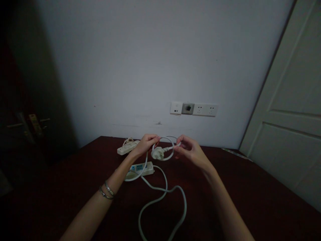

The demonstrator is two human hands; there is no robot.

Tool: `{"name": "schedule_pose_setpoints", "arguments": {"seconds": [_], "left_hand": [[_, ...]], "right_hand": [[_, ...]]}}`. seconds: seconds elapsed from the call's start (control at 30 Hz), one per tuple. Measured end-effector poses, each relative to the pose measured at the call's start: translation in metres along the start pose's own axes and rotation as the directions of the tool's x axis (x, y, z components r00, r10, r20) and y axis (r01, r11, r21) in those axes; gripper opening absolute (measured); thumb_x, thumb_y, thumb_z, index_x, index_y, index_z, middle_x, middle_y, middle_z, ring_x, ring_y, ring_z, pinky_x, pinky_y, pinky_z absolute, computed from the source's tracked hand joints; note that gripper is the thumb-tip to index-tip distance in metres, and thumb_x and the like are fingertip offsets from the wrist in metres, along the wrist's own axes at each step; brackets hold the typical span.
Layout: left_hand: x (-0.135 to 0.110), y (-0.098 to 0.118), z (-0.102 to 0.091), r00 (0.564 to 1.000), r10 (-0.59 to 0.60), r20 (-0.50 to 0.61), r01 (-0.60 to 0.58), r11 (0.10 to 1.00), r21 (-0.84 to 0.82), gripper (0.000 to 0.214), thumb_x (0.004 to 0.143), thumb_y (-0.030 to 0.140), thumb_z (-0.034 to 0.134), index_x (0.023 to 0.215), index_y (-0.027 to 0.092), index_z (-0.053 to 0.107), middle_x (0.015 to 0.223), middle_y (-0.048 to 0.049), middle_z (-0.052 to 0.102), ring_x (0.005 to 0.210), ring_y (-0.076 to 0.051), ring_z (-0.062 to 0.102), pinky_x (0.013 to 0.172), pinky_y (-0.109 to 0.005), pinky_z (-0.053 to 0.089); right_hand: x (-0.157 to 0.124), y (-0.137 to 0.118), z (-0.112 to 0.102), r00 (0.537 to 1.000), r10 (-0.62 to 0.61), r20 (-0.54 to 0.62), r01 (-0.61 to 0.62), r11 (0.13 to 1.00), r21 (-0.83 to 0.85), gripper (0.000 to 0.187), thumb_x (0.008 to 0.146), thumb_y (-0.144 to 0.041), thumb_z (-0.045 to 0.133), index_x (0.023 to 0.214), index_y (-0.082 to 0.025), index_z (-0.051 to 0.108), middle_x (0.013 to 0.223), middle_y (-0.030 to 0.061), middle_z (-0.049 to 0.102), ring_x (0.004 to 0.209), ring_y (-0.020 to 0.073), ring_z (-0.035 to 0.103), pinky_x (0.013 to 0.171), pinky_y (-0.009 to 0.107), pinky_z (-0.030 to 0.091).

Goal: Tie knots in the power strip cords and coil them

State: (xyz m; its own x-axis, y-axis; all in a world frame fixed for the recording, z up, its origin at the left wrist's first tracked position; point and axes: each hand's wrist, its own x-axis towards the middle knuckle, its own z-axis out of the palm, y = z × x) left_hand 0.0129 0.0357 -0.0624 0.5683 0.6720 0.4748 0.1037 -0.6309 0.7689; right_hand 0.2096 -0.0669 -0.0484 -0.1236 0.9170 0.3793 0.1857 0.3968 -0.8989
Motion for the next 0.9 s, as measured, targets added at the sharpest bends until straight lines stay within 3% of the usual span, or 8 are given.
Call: {"name": "schedule_pose_setpoints", "arguments": {"seconds": [0.1, 0.37, 0.5, 0.67, 0.77, 0.9], "left_hand": [[-0.001, 0.003, 0.001, 0.999, 0.035, 0.03, -0.036, 0.999, 0.024, 0.045, 0.08, 0.054, 0.044, 0.056, 0.016, 0.043, 0.052, 0.0049, 0.033, 0.051, -0.008, 0.03, 0.05, -0.022, 0.024], [-0.002, 0.007, -0.007, 0.99, 0.097, 0.1, -0.108, 0.988, 0.111, 0.042, 0.082, 0.048, 0.044, 0.055, 0.016, 0.038, 0.055, 0.0046, 0.026, 0.054, -0.008, 0.027, 0.052, -0.023, 0.022], [-0.004, 0.01, -0.012, 0.983, 0.118, 0.138, -0.139, 0.978, 0.155, 0.042, 0.083, 0.047, 0.043, 0.055, 0.016, 0.036, 0.058, 0.0042, 0.026, 0.056, -0.008, 0.027, 0.053, -0.023, 0.022], [-0.005, 0.015, -0.015, 0.981, 0.077, 0.178, -0.119, 0.964, 0.24, 0.043, 0.084, 0.048, 0.04, 0.055, 0.017, 0.033, 0.057, 0.0046, 0.025, 0.055, -0.008, 0.027, 0.052, -0.023, 0.021], [-0.005, 0.016, -0.016, 0.981, 0.056, 0.188, -0.104, 0.96, 0.261, 0.042, 0.084, 0.046, 0.039, 0.055, 0.017, 0.032, 0.056, 0.0048, 0.026, 0.054, -0.008, 0.027, 0.051, -0.022, 0.021], [-0.004, 0.013, -0.017, 0.99, 0.034, 0.14, -0.064, 0.974, 0.216, 0.043, 0.081, 0.05, 0.042, 0.054, 0.017, 0.033, 0.053, 0.0056, 0.026, 0.051, -0.008, 0.027, 0.049, -0.022, 0.021]], "right_hand": [[0.001, 0.006, -0.003, 1.0, 0.017, -0.003, -0.017, 0.998, 0.067, 0.035, 0.067, -0.041, 0.071, 0.079, -0.02, 0.046, 0.064, -0.001, 0.06, 0.057, 0.0136, 0.06, 0.053, 0.029, 0.053], [0.001, 0.006, -0.005, 0.999, 0.014, 0.041, -0.014, 1.0, 0.006, 0.034, 0.068, -0.04, 0.07, 0.077, -0.019, 0.044, 0.059, 0.0014, 0.065, 0.044, 0.0126, 0.058, 0.043, 0.024, 0.048], [0.0, 0.003, -0.003, 0.995, 0.022, 0.096, -0.021, 1.0, -0.013, 0.032, 0.071, -0.038, 0.067, 0.079, -0.019, 0.043, 0.06, 0.0022, 0.065, 0.048, 0.0128, 0.059, 0.046, 0.025, 0.05], [-0.001, 0.005, -0.001, 0.992, 0.043, 0.118, -0.024, 0.988, -0.154, 0.028, 0.075, -0.039, 0.062, 0.079, -0.02, 0.042, 0.06, 0.0003, 0.062, 0.053, 0.0136, 0.059, 0.049, 0.025, 0.048], [0.0, 0.007, 0.001, 0.995, -0.05, 0.09, 0.078, 0.933, -0.351, 0.022, 0.078, -0.037, 0.057, 0.076, -0.02, 0.044, 0.058, -0.0018, 0.057, 0.051, 0.0115, 0.054, 0.047, 0.023, 0.043], [0.004, 0.01, 0.009, 0.956, -0.294, 0.016, 0.246, 0.77, -0.589, 0.012, 0.079, -0.029, 0.056, 0.078, -0.019, 0.048, 0.06, -0.0036, 0.047, 0.053, 0.0093, 0.045, 0.05, 0.022, 0.036]]}}
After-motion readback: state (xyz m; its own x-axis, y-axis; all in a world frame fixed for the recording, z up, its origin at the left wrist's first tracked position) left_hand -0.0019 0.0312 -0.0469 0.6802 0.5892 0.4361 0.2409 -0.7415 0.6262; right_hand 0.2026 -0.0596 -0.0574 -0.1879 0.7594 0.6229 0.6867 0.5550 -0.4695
